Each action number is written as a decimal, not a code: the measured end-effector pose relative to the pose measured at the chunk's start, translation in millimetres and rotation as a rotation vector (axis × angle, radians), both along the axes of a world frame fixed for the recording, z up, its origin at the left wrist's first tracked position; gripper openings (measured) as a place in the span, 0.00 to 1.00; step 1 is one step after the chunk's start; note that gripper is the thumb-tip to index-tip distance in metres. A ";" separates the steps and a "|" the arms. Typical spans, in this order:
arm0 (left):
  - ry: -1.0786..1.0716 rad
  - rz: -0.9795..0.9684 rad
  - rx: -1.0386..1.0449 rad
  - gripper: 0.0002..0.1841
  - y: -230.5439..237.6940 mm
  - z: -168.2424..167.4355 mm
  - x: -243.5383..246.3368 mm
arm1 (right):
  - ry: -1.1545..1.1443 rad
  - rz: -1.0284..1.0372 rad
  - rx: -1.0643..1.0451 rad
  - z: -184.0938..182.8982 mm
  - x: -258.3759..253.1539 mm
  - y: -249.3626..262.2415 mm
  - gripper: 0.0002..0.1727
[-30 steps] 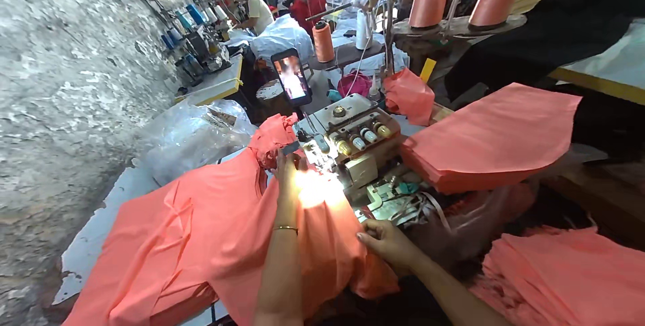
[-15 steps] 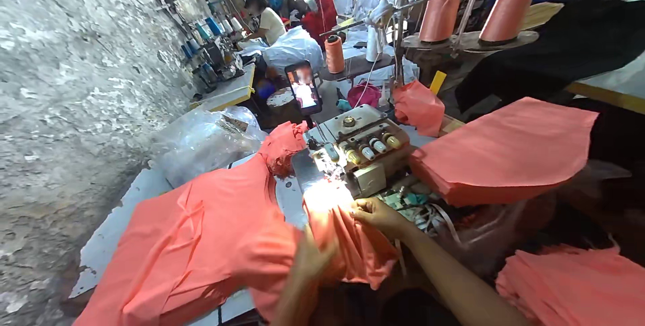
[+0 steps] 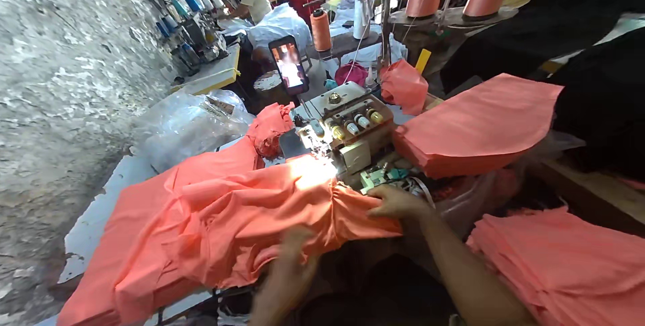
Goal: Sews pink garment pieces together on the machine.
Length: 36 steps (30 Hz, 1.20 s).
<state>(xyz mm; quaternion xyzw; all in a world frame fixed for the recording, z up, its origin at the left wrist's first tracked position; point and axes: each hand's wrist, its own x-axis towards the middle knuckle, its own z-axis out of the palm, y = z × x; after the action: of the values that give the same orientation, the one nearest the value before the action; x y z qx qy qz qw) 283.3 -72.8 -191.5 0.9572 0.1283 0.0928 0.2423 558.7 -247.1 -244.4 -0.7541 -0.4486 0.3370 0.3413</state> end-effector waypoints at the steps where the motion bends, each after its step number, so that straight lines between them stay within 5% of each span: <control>1: 0.169 -0.096 -0.311 0.16 -21.5 -24.1 7.3 | -0.118 -0.080 -0.099 8.0 -0.3 -3.0 0.18; 4: 0.350 0.023 -1.136 0.29 -61.6 -109.5 27.6 | -0.242 -0.171 -0.014 22.9 -3.0 3.7 0.31; 7: -0.055 0.498 -1.682 0.23 -77.0 -139.7 53.7 | -0.101 -0.126 0.305 22.6 -10.6 36.2 0.29; 9: -0.246 0.698 -1.855 0.23 -79.0 -135.9 68.4 | -0.012 -0.185 0.387 14.8 -16.7 58.9 0.23; 13: -0.436 0.815 -1.779 0.23 -75.4 -127.1 66.5 | 0.060 -0.298 0.408 7.3 -20.7 76.8 0.18; 16: -0.665 0.804 -1.424 0.13 -84.0 -103.5 50.2 | 0.248 -0.246 0.473 13.8 -25.9 64.4 0.12; 20: -1.021 0.688 -0.993 0.13 -71.1 -82.0 35.5 | 0.297 -0.151 0.475 24.3 -29.3 57.4 0.07; 23: -1.020 0.734 -1.219 0.11 -55.4 -66.4 46.7 | 0.265 -0.177 0.440 22.3 -37.6 65.0 0.05; 29: -0.673 0.854 -1.739 0.18 -72.4 -73.0 58.8 | 0.056 -0.234 0.346 26.7 -42.9 67.0 0.13; 36: -0.694 0.914 -1.468 0.11 -69.0 -87.4 63.3 | 0.057 -0.119 0.252 29.4 -28.0 62.3 0.11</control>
<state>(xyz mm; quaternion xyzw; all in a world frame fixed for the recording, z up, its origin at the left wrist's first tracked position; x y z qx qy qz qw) 346.6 -141.8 -279.0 0.3396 0.4394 0.3558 0.7516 530.7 -184.8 -215.1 -0.7207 -0.4318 0.2785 0.4654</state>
